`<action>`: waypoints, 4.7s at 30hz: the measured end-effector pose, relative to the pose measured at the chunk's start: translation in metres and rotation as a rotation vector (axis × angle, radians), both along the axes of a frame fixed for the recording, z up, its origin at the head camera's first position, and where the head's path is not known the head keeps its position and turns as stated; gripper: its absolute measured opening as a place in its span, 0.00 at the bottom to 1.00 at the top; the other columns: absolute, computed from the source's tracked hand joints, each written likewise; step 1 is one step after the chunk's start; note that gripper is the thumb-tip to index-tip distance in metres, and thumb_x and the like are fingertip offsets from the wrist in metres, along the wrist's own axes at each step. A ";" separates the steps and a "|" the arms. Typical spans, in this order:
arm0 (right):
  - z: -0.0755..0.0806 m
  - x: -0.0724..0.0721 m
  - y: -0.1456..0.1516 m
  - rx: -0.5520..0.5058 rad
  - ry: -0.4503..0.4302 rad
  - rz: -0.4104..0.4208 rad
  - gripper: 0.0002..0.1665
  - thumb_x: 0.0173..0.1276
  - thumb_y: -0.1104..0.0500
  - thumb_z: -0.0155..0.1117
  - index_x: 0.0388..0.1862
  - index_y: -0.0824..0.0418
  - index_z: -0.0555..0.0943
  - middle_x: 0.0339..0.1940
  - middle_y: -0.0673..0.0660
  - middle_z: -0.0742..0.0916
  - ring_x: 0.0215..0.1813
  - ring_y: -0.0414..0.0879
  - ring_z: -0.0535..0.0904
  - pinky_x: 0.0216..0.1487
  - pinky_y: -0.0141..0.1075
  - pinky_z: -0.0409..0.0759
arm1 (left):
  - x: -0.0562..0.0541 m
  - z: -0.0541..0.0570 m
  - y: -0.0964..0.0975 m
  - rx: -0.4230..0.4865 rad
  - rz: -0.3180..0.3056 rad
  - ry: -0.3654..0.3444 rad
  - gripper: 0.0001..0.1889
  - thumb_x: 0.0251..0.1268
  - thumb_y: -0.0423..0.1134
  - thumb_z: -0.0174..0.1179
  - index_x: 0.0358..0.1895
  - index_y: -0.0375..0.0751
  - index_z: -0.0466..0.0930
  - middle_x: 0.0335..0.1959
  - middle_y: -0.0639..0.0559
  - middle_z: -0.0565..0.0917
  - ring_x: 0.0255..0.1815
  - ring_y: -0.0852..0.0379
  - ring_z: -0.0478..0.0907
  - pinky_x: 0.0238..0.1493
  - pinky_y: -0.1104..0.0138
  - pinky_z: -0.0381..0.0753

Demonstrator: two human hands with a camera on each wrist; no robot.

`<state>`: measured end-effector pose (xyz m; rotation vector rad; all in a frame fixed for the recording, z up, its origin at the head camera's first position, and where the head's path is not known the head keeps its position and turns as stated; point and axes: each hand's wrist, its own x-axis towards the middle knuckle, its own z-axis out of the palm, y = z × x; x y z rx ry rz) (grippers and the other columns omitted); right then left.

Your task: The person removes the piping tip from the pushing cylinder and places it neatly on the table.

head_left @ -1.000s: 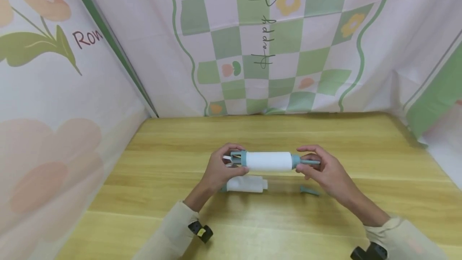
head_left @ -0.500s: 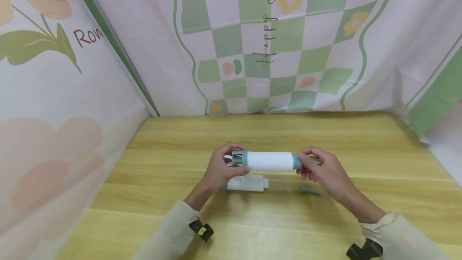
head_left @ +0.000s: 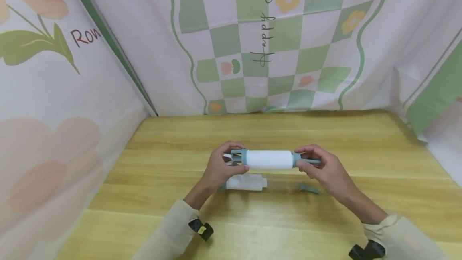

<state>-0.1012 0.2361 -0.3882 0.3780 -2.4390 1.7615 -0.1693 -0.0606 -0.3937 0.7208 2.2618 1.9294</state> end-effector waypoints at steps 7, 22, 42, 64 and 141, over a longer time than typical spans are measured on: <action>0.002 -0.001 0.000 -0.030 -0.045 -0.088 0.19 0.81 0.55 0.51 0.55 0.71 0.77 0.34 0.61 0.85 0.32 0.48 0.81 0.27 0.34 0.79 | 0.000 -0.001 0.001 0.000 -0.015 0.011 0.24 0.51 0.32 0.74 0.54 0.40 0.80 0.47 0.48 0.82 0.46 0.52 0.77 0.46 0.51 0.77; 0.002 0.000 0.001 -0.047 -0.077 -0.036 0.17 0.79 0.57 0.56 0.51 0.72 0.77 0.33 0.64 0.86 0.30 0.48 0.81 0.26 0.36 0.80 | 0.000 -0.002 0.000 -0.005 -0.021 0.007 0.24 0.51 0.31 0.75 0.53 0.40 0.80 0.48 0.49 0.82 0.46 0.52 0.76 0.45 0.54 0.77; 0.001 0.002 0.001 -0.056 -0.010 -0.037 0.17 0.82 0.57 0.51 0.54 0.69 0.77 0.35 0.62 0.86 0.30 0.49 0.82 0.25 0.37 0.80 | 0.002 0.000 -0.001 0.007 -0.038 -0.006 0.23 0.52 0.32 0.74 0.54 0.42 0.80 0.49 0.50 0.81 0.45 0.52 0.75 0.43 0.60 0.77; -0.003 0.003 0.003 -0.051 0.073 0.004 0.15 0.70 0.69 0.64 0.54 0.71 0.77 0.45 0.55 0.86 0.42 0.45 0.83 0.43 0.34 0.84 | 0.000 0.005 -0.009 -0.047 -0.033 -0.021 0.23 0.53 0.34 0.75 0.55 0.45 0.82 0.49 0.50 0.81 0.43 0.51 0.75 0.43 0.59 0.76; -0.025 -0.006 0.016 -0.015 0.042 0.007 0.16 0.66 0.70 0.69 0.51 0.70 0.78 0.41 0.58 0.86 0.41 0.43 0.84 0.41 0.32 0.83 | -0.122 -0.035 -0.026 -0.567 -0.121 0.035 0.24 0.46 0.31 0.79 0.43 0.41 0.73 0.47 0.49 0.82 0.49 0.51 0.79 0.51 0.62 0.80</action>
